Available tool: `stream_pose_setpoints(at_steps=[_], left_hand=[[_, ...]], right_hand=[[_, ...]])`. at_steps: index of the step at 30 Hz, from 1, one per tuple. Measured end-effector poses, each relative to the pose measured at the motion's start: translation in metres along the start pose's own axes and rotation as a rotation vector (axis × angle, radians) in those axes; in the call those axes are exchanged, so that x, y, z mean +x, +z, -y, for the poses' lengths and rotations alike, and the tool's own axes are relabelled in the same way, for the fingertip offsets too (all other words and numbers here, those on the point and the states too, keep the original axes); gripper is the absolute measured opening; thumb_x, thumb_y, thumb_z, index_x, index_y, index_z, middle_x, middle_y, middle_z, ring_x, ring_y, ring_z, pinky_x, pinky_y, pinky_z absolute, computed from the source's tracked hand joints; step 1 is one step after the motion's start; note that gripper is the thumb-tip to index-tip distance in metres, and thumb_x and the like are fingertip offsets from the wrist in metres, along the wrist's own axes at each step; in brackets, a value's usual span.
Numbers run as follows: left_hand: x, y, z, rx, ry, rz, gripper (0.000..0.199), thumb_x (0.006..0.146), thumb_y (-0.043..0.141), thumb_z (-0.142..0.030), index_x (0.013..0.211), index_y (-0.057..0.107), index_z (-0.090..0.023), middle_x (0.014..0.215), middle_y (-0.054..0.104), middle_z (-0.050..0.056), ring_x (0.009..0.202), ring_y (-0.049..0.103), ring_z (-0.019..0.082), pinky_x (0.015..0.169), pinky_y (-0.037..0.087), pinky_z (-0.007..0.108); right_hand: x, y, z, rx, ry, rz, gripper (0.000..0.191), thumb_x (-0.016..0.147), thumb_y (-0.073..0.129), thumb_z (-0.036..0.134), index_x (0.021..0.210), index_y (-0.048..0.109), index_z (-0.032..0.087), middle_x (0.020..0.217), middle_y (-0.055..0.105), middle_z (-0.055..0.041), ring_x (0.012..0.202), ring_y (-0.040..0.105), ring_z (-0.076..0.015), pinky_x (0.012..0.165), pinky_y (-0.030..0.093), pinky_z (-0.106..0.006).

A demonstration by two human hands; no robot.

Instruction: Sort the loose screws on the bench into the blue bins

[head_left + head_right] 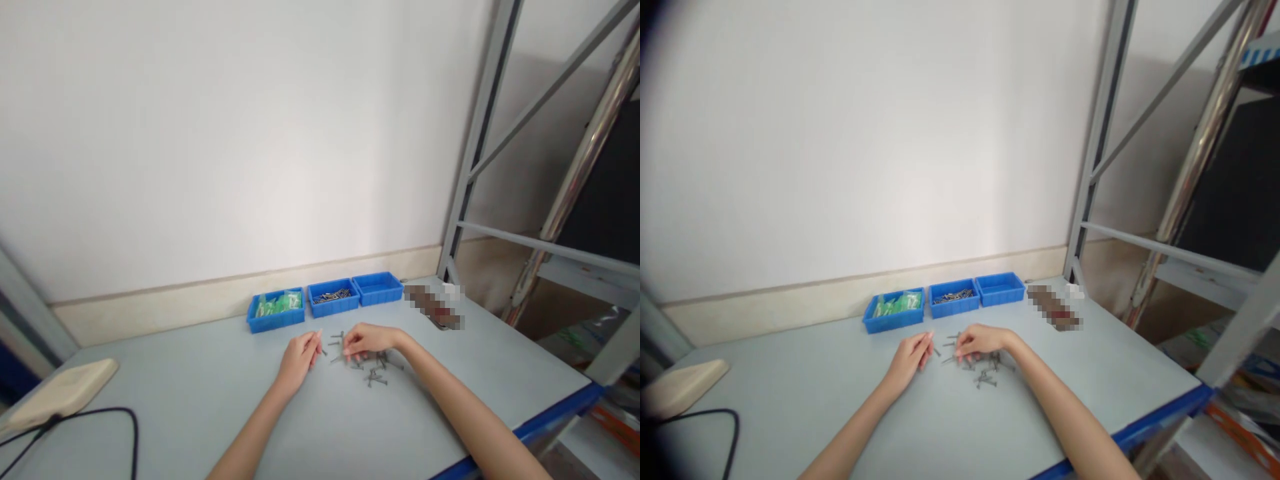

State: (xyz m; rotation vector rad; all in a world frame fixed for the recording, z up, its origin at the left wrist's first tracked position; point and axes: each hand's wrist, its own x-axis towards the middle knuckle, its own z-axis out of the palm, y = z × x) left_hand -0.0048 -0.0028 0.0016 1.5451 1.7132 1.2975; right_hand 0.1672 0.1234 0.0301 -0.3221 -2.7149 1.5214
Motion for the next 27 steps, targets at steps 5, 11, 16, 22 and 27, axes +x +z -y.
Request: stream_pose_setpoints(at_steps=[5, 11, 16, 22, 27], left_hand=[[-0.001, -0.004, -0.001, -0.009, -0.005, 0.004, 0.047, 0.081, 0.035, -0.055, 0.055, 0.046, -0.018, 0.037, 0.039, -0.006, 0.037, 0.038, 0.011, 0.049, 0.031, 0.023], [-0.002, -0.005, -0.001, 0.003, 0.014, 0.016, 0.046, 0.082, 0.035, -0.053, 0.056, 0.048, -0.018, 0.039, 0.040, -0.005, 0.038, 0.039, 0.011, 0.049, 0.032, 0.023], [-0.002, -0.005, -0.001, 0.040, 0.028, 0.023, 0.046, 0.083, 0.034, -0.051, 0.056, 0.049, -0.018, 0.039, 0.041, -0.005, 0.039, 0.040, 0.012, 0.050, 0.032, 0.023], [-0.003, -0.004, -0.001, 0.062, 0.038, 0.029, 0.045, 0.084, 0.035, -0.050, 0.056, 0.050, -0.018, 0.039, 0.042, -0.005, 0.039, 0.042, 0.012, 0.050, 0.032, 0.023], [-0.003, -0.004, -0.002, 0.052, 0.029, 0.047, 0.045, 0.083, 0.036, -0.050, 0.056, 0.051, -0.017, 0.039, 0.042, -0.004, 0.038, 0.041, 0.011, 0.049, 0.032, 0.022]], right_hand=[[0.021, -0.031, 0.006, -0.105, 0.051, -0.446, 0.047, 0.086, 0.039, 0.052, 0.076, 0.064, 0.013, 0.065, 0.058, -0.0026, 0.056, 0.051, -0.0107, 0.054, 0.039, -0.022], [0.008, -0.049, 0.007, -0.631, 0.289, -0.761, 0.029, 0.084, 0.050, 0.041, 0.075, 0.065, 0.017, 0.070, 0.061, -0.0046, 0.071, 0.056, -0.0167, 0.063, 0.036, -0.025], [-0.022, -0.030, -0.012, -0.488, 0.064, -0.208, 0.024, 0.063, 0.072, 0.035, 0.081, 0.068, 0.019, 0.077, 0.061, -0.0007, 0.070, 0.053, -0.0134, 0.061, 0.037, -0.021], [-0.022, -0.009, -0.023, -0.434, 0.095, -0.172, 0.008, 0.062, 0.071, 0.021, 0.067, 0.068, 0.014, 0.063, 0.058, 0.0006, 0.060, 0.049, -0.0106, 0.057, 0.036, -0.021], [-0.020, -0.004, -0.011, -0.145, 0.012, -0.369, 0.017, 0.069, 0.067, 0.030, 0.069, 0.063, 0.014, 0.065, 0.060, -0.0003, 0.060, 0.052, -0.0108, 0.058, 0.040, -0.022]])
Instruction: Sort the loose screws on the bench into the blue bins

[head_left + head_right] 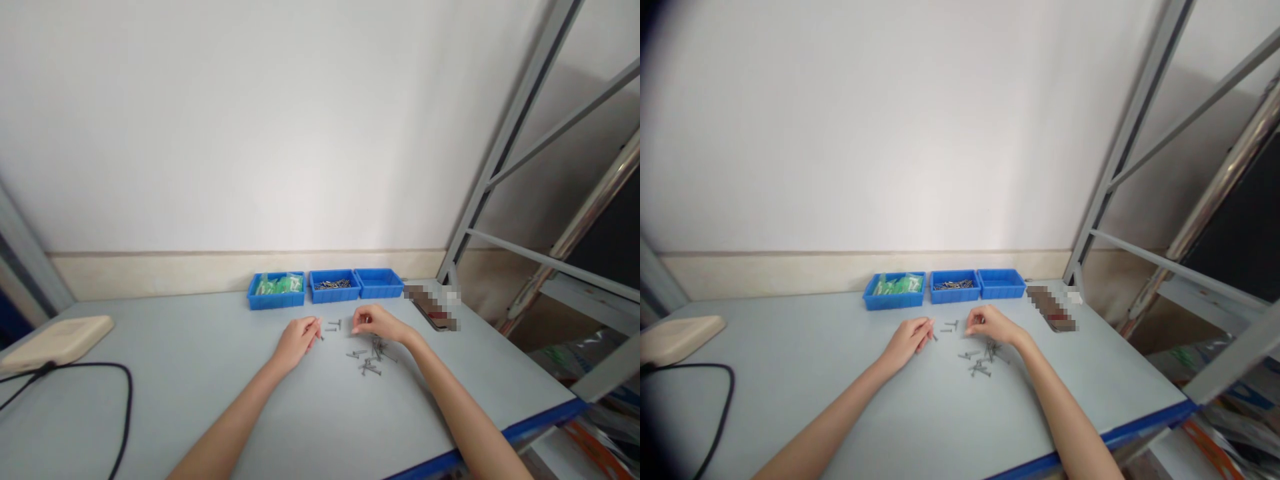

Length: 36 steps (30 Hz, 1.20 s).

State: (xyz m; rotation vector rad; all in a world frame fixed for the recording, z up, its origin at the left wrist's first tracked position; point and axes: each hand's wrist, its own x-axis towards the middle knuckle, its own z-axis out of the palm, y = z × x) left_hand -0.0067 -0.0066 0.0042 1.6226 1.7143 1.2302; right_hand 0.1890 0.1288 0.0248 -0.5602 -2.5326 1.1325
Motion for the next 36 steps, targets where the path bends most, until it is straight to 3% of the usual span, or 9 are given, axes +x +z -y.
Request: stream_pose_setpoints(at_steps=[4, 7, 12, 17, 22, 27, 32, 36], left_hand=[[-0.004, 0.005, -0.008, -0.062, 0.012, 0.073, 0.035, 0.081, 0.042, -0.048, 0.071, 0.055, -0.017, 0.043, 0.046, -0.005, 0.038, 0.042, 0.011, 0.046, 0.033, 0.021], [-0.007, 0.009, -0.012, -0.121, 0.019, 0.147, 0.031, 0.081, 0.044, -0.046, 0.082, 0.056, -0.017, 0.047, 0.050, -0.005, 0.040, 0.044, 0.011, 0.046, 0.034, 0.021], [-0.005, 0.008, -0.013, -0.144, 0.029, 0.104, 0.033, 0.081, 0.042, -0.044, 0.065, 0.051, -0.017, 0.046, 0.048, -0.004, 0.041, 0.045, 0.010, 0.046, 0.035, 0.021], [-0.004, 0.007, -0.012, -0.175, -0.004, 0.126, 0.031, 0.077, 0.048, -0.045, 0.075, 0.056, -0.016, 0.049, 0.049, -0.004, 0.041, 0.044, 0.010, 0.044, 0.035, 0.021], [-0.004, 0.010, -0.012, -0.111, 0.015, 0.075, 0.029, 0.077, 0.049, -0.043, 0.074, 0.057, -0.016, 0.048, 0.048, -0.004, 0.041, 0.043, 0.010, 0.046, 0.033, 0.021], [-0.006, 0.010, -0.010, -0.039, 0.065, 0.049, 0.030, 0.082, 0.043, -0.042, 0.066, 0.050, -0.018, 0.044, 0.045, -0.005, 0.042, 0.042, 0.011, 0.048, 0.032, 0.021], [-0.005, 0.010, -0.011, -0.041, 0.064, 0.000, 0.031, 0.082, 0.042, -0.041, 0.060, 0.043, -0.019, 0.041, 0.038, -0.007, 0.039, 0.037, 0.010, 0.047, 0.029, 0.021], [-0.003, 0.008, -0.012, -0.061, 0.045, -0.034, 0.030, 0.080, 0.045, -0.043, 0.062, 0.046, -0.019, 0.041, 0.039, -0.007, 0.039, 0.038, 0.010, 0.046, 0.029, 0.021]], right_hand=[[0.004, 0.015, 0.012, 0.389, 0.014, -0.140, 0.028, 0.066, 0.069, 0.039, 0.077, 0.059, 0.015, 0.063, 0.059, 0.0008, 0.057, 0.057, -0.0122, 0.058, 0.046, -0.025], [0.010, 0.031, 0.017, 0.544, 0.016, -0.205, 0.035, 0.063, 0.070, 0.042, 0.085, 0.059, 0.017, 0.068, 0.063, -0.0003, 0.063, 0.062, -0.0147, 0.063, 0.050, -0.029], [0.016, 0.047, 0.015, 0.582, 0.031, -0.307, 0.031, 0.060, 0.072, 0.042, 0.073, 0.061, 0.016, 0.069, 0.065, -0.0019, 0.066, 0.063, -0.0166, 0.067, 0.051, -0.032], [0.015, 0.047, 0.010, 0.487, 0.006, -0.374, 0.027, 0.061, 0.071, 0.038, 0.072, 0.063, 0.015, 0.071, 0.065, -0.0029, 0.067, 0.061, -0.0152, 0.065, 0.049, -0.029], [0.010, 0.039, 0.014, 0.227, 0.018, -0.324, 0.026, 0.071, 0.063, 0.039, 0.079, 0.066, 0.015, 0.074, 0.066, -0.0042, 0.060, 0.056, -0.0128, 0.056, 0.044, -0.024], [0.004, 0.033, 0.016, -0.054, 0.019, -0.223, 0.029, 0.080, 0.055, 0.038, 0.067, 0.065, 0.014, 0.057, 0.059, -0.0004, 0.055, 0.050, -0.0110, 0.057, 0.038, -0.023], [0.005, 0.038, 0.016, 0.114, 0.042, -0.088, 0.037, 0.084, 0.046, 0.042, 0.066, 0.060, 0.013, 0.061, 0.058, -0.0004, 0.053, 0.049, -0.0098, 0.055, 0.039, -0.022], [0.004, 0.037, 0.020, 0.177, 0.009, -0.049, 0.035, 0.082, 0.049, 0.043, 0.067, 0.060, 0.013, 0.064, 0.058, -0.0006, 0.054, 0.048, -0.0097, 0.056, 0.039, -0.022]])
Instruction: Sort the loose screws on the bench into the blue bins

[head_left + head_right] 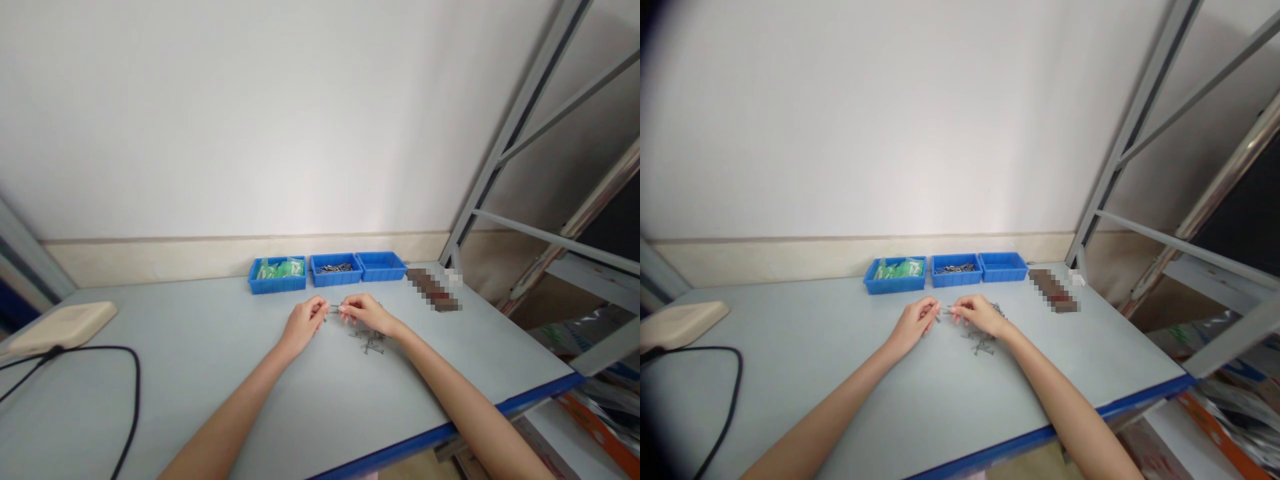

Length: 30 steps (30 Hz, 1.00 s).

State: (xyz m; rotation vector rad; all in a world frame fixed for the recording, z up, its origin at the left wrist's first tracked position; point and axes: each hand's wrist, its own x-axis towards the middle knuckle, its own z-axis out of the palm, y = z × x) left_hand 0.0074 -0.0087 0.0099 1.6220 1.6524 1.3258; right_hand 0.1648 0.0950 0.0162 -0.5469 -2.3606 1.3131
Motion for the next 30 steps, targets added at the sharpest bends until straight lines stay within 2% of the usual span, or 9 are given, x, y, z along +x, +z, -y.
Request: stream_pose_setpoints(at_steps=[2, 5, 9, 14, 20, 26, 30], left_hand=[[-0.0004, -0.0004, -0.0002, -0.010, -0.008, 0.000, 0.028, 0.080, 0.046, -0.043, 0.066, 0.050, -0.019, 0.042, 0.041, -0.007, 0.039, 0.040, 0.011, 0.047, 0.031, 0.021], [-0.0012, -0.0003, 0.0005, 0.005, -0.016, -0.004, 0.026, 0.080, 0.045, -0.042, 0.072, 0.052, -0.018, 0.042, 0.041, -0.007, 0.039, 0.040, 0.011, 0.048, 0.030, 0.022], [-0.0002, 0.0003, 0.0023, 0.072, 0.028, -0.028, 0.031, 0.081, 0.043, -0.043, 0.065, 0.049, -0.018, 0.048, 0.046, -0.004, 0.046, 0.042, 0.012, 0.050, 0.029, 0.022], [0.0011, 0.0005, 0.0037, 0.081, 0.045, -0.013, 0.033, 0.081, 0.041, -0.044, 0.061, 0.046, -0.018, 0.051, 0.046, -0.004, 0.050, 0.042, 0.012, 0.051, 0.030, 0.022], [-0.0004, 0.0003, 0.0030, -0.035, -0.020, 0.018, 0.026, 0.080, 0.044, -0.042, 0.078, 0.051, -0.018, 0.044, 0.041, -0.008, 0.039, 0.038, 0.010, 0.045, 0.030, 0.021], [-0.0010, 0.0001, 0.0004, 0.019, 0.012, 0.007, 0.034, 0.081, 0.043, -0.043, 0.058, 0.042, -0.018, 0.042, 0.036, -0.007, 0.040, 0.037, 0.009, 0.046, 0.029, 0.021], [-0.0005, 0.0005, 0.0017, -0.043, -0.011, 0.022, 0.024, 0.081, 0.044, -0.040, 0.072, 0.048, -0.018, 0.044, 0.042, -0.007, 0.040, 0.039, 0.010, 0.044, 0.030, 0.020]], right_hand=[[-0.0003, -0.0007, 0.0001, -0.023, -0.005, -0.012, 0.031, 0.079, 0.054, 0.042, 0.068, 0.060, 0.013, 0.062, 0.056, 0.0005, 0.056, 0.046, -0.0100, 0.055, 0.037, -0.022], [0.0004, -0.0003, -0.0026, -0.093, -0.001, -0.099, 0.027, 0.076, 0.057, 0.040, 0.068, 0.060, 0.014, 0.058, 0.052, 0.0026, 0.054, 0.042, -0.0095, 0.054, 0.033, -0.022], [0.0012, 0.0020, -0.0036, -0.144, 0.006, -0.175, 0.029, 0.080, 0.053, 0.039, 0.065, 0.058, 0.014, 0.055, 0.049, 0.0037, 0.053, 0.041, -0.0091, 0.053, 0.030, -0.021], [0.0014, 0.0028, -0.0015, -0.106, -0.012, -0.183, 0.030, 0.081, 0.051, 0.038, 0.062, 0.056, 0.015, 0.055, 0.050, 0.0032, 0.053, 0.042, -0.0095, 0.054, 0.031, -0.022], [0.0020, 0.0017, -0.0020, -0.055, -0.041, -0.208, 0.018, 0.078, 0.056, 0.033, 0.074, 0.059, 0.016, 0.062, 0.057, 0.0017, 0.057, 0.047, -0.0110, 0.056, 0.034, -0.022], [0.0007, 0.0022, -0.0017, -0.093, -0.034, -0.133, 0.034, 0.085, 0.045, 0.038, 0.061, 0.054, 0.015, 0.056, 0.052, 0.0025, 0.054, 0.045, -0.0097, 0.056, 0.033, -0.022], [0.0029, 0.0023, -0.0047, -0.054, -0.043, -0.148, 0.024, 0.083, 0.050, 0.037, 0.073, 0.056, 0.016, 0.063, 0.055, 0.0017, 0.057, 0.046, -0.0103, 0.057, 0.035, -0.022]])
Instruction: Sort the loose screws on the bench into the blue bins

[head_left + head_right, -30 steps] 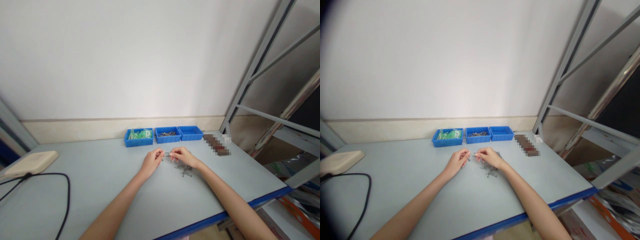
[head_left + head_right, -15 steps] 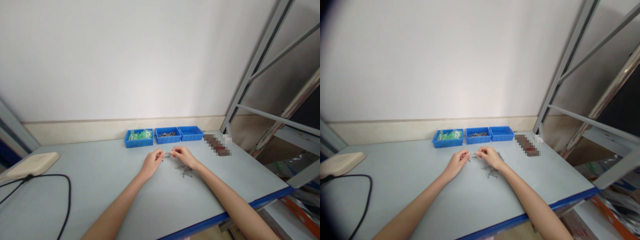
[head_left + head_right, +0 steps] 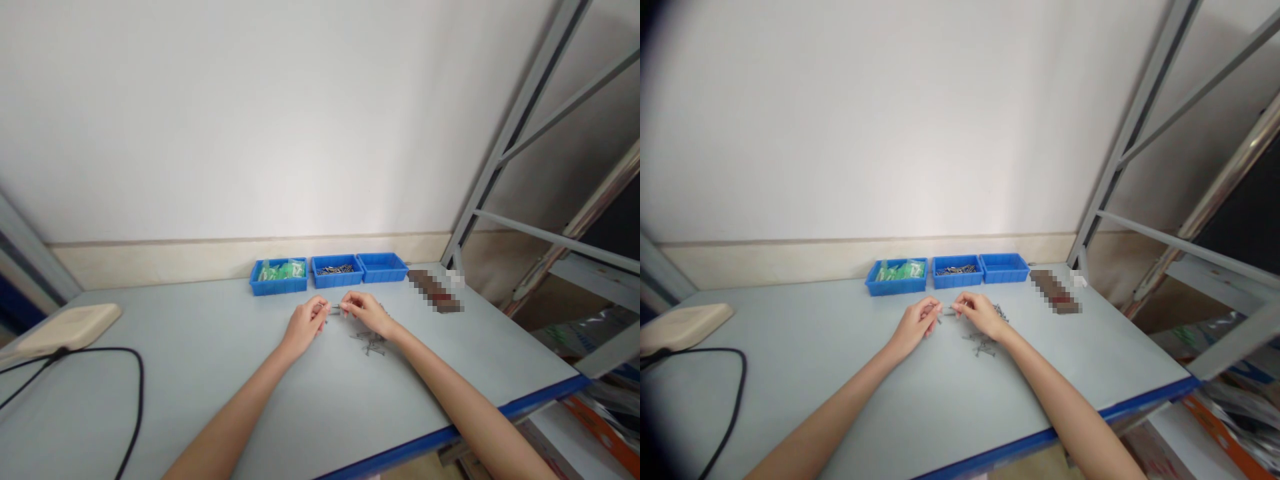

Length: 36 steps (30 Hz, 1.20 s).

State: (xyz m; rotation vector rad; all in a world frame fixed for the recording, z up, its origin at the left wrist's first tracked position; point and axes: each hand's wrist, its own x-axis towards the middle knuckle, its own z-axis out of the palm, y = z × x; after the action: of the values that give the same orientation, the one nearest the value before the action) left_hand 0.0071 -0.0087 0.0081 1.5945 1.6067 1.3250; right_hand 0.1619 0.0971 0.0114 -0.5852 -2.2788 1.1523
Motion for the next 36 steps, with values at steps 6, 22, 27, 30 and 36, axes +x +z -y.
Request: stream_pose_setpoints(at_steps=[6, 22, 27, 30, 36], left_hand=[[0.000, -0.001, -0.002, 0.037, 0.011, 0.006, 0.032, 0.082, 0.043, -0.042, 0.062, 0.047, -0.018, 0.042, 0.040, -0.007, 0.040, 0.039, 0.010, 0.047, 0.032, 0.021], [0.006, -0.013, 0.012, -0.070, -0.052, -0.077, 0.042, 0.082, 0.035, -0.052, 0.064, 0.050, -0.017, 0.042, 0.042, -0.005, 0.037, 0.039, 0.009, 0.044, 0.031, 0.021], [0.006, -0.009, 0.015, -0.049, -0.057, -0.033, 0.043, 0.082, 0.036, -0.053, 0.063, 0.050, -0.017, 0.041, 0.042, -0.005, 0.037, 0.039, 0.009, 0.044, 0.031, 0.021], [0.006, -0.008, 0.018, -0.030, -0.046, -0.023, 0.043, 0.083, 0.035, -0.052, 0.063, 0.050, -0.017, 0.042, 0.042, -0.005, 0.037, 0.039, 0.009, 0.045, 0.032, 0.021], [0.004, -0.008, 0.014, 0.002, -0.048, -0.009, 0.041, 0.083, 0.037, -0.050, 0.063, 0.052, -0.017, 0.042, 0.043, -0.005, 0.038, 0.040, 0.010, 0.045, 0.032, 0.021]], right_hand=[[-0.002, -0.005, -0.004, 0.003, 0.021, 0.080, 0.030, 0.082, 0.049, 0.041, 0.068, 0.057, 0.015, 0.060, 0.054, 0.0011, 0.057, 0.046, -0.0106, 0.057, 0.036, -0.023], [0.050, -0.037, -0.010, -0.631, 0.133, -0.197, 0.016, 0.082, 0.054, 0.030, 0.088, 0.065, 0.021, 0.076, 0.062, -0.0028, 0.070, 0.055, -0.0156, 0.062, 0.036, -0.024], [0.023, -0.032, -0.030, -0.494, -0.090, 0.103, 0.022, 0.073, 0.065, 0.028, 0.094, 0.068, 0.024, 0.097, 0.056, -0.0040, 0.084, 0.054, -0.0155, 0.074, 0.041, -0.025], [0.022, -0.026, -0.036, -0.483, -0.127, 0.115, 0.015, 0.073, 0.066, 0.026, 0.087, 0.069, 0.022, 0.095, 0.057, -0.0048, 0.093, 0.052, -0.0183, 0.083, 0.039, -0.030], [0.019, -0.024, -0.034, -0.422, -0.137, 0.106, 0.016, 0.074, 0.065, 0.025, 0.089, 0.067, 0.020, 0.094, 0.058, -0.0042, 0.091, 0.052, -0.0181, 0.082, 0.038, -0.030]])
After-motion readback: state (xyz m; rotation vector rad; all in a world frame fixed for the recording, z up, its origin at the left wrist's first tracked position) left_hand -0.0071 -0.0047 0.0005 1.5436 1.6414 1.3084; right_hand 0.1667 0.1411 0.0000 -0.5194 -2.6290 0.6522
